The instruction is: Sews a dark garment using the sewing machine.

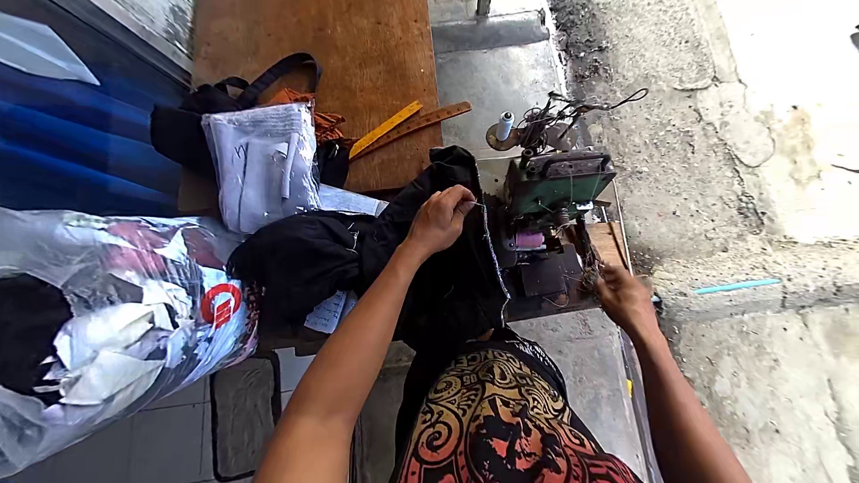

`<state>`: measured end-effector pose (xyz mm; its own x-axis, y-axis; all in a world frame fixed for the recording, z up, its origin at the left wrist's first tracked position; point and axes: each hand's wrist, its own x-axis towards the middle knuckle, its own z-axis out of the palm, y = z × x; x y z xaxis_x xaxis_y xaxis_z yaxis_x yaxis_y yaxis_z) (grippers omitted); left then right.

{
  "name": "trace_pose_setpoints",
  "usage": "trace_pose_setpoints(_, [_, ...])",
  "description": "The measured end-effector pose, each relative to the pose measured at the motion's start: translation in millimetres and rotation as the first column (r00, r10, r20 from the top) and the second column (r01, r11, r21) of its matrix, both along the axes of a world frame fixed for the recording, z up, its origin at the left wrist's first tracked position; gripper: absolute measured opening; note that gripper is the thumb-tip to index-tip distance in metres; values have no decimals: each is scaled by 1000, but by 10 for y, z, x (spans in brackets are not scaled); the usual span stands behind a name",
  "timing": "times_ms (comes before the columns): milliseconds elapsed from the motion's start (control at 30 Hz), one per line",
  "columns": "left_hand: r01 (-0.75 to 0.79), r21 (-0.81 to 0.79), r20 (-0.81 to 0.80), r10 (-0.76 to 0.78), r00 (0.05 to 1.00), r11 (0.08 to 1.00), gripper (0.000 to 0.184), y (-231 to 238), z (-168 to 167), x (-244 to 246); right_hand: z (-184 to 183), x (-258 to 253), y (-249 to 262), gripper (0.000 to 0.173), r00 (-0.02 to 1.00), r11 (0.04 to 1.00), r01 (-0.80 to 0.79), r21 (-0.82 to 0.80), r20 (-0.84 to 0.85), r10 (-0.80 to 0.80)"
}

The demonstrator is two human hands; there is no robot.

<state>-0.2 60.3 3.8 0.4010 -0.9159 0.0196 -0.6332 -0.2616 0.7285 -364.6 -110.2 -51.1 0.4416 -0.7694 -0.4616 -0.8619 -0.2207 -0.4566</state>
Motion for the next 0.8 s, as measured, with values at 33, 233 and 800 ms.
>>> trace_pose_setpoints(33, [5,-25,-31,-6,1000,1000,23,33,1,-4,-133,-126,-26,49,996,995,5,99,-85,4])
trace_pose_setpoints(233, [70,-167,-39,-77,996,984,18,127,-51,-47,-100,-71,-315,46,975,979,-85,186,-185,120])
trace_pose_setpoints(800, [-51,-239,-201,2,980,970,20,302,-57,-77,703,569,1705,58,644,833,-117,540,680,-351])
